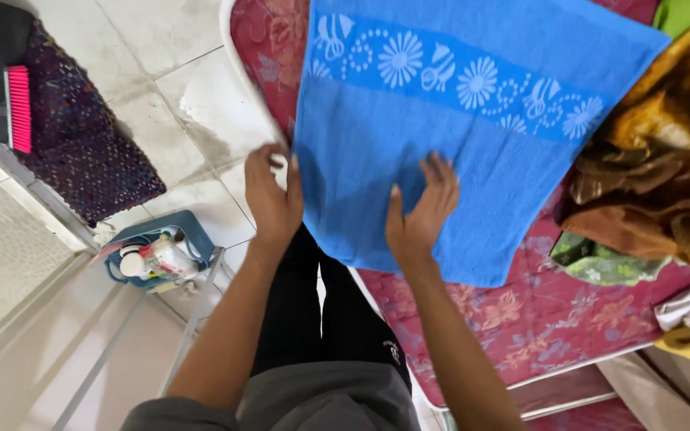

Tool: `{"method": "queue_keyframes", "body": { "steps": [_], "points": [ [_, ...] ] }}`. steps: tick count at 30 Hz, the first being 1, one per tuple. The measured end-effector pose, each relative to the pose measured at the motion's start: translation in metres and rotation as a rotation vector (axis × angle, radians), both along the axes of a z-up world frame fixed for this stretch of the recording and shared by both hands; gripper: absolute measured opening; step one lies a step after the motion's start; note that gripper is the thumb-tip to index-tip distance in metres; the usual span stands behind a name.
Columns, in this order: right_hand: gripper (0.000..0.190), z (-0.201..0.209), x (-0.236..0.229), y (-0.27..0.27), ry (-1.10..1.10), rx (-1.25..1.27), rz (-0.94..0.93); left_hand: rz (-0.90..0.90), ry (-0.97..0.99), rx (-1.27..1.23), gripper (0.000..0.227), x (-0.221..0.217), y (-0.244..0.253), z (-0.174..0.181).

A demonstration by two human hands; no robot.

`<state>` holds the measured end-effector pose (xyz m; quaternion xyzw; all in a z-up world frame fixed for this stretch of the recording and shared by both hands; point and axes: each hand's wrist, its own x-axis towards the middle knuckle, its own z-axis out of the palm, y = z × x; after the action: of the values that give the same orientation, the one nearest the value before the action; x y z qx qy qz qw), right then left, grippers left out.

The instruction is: The person is folding and rolling various items of laundry, including towels and clothes, on a bed.

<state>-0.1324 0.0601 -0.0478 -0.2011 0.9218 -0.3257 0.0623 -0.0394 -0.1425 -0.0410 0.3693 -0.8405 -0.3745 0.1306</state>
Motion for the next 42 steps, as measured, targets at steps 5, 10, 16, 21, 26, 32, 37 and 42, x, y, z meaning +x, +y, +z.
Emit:
{"method": "queue_keyframes", "body": {
  "steps": [5, 10, 16, 21, 26, 32, 37, 42],
  "points": [
    [0.049, -0.011, 0.06, 0.074, 0.057, 0.064, -0.206, 0.139, 0.044, 0.207, 0.021, 0.071, 0.053, -0.043],
    [0.051, -0.039, 0.059, 0.185, 0.263, 0.165, -0.414, 0.244, -0.097, 0.546, 0.022, 0.084, 0.072, -0.04],
    [0.036, -0.045, 0.062, 0.251, 0.001, 0.154, -0.481, 0.278, 0.04, 0.883, 0.031, 0.107, 0.058, -0.067],
    [0.026, -0.051, 0.068, 0.27, -0.297, -0.065, -0.548, 0.079, -0.402, 0.664, 0.04, 0.137, 0.05, -0.076],
    [0.024, -0.07, 0.083, 0.283, 0.039, 0.153, -0.428, 0.124, -0.269, 0.695, 0.04, 0.161, 0.038, -0.074],
    [0.023, -0.087, 0.095, 0.301, -0.512, -0.315, -0.823, 0.203, -0.24, 0.834, 0.03, 0.166, 0.027, -0.039],
    [0.019, -0.098, 0.102, 0.33, -0.413, -0.555, -0.834, 0.228, -0.11, 0.708, 0.032, 0.174, 0.026, -0.018],
    [0.011, -0.096, 0.109, 0.331, -0.465, -0.636, -0.857, 0.24, 0.057, 0.722, 0.026, 0.179, 0.037, -0.02]
  ]
}}
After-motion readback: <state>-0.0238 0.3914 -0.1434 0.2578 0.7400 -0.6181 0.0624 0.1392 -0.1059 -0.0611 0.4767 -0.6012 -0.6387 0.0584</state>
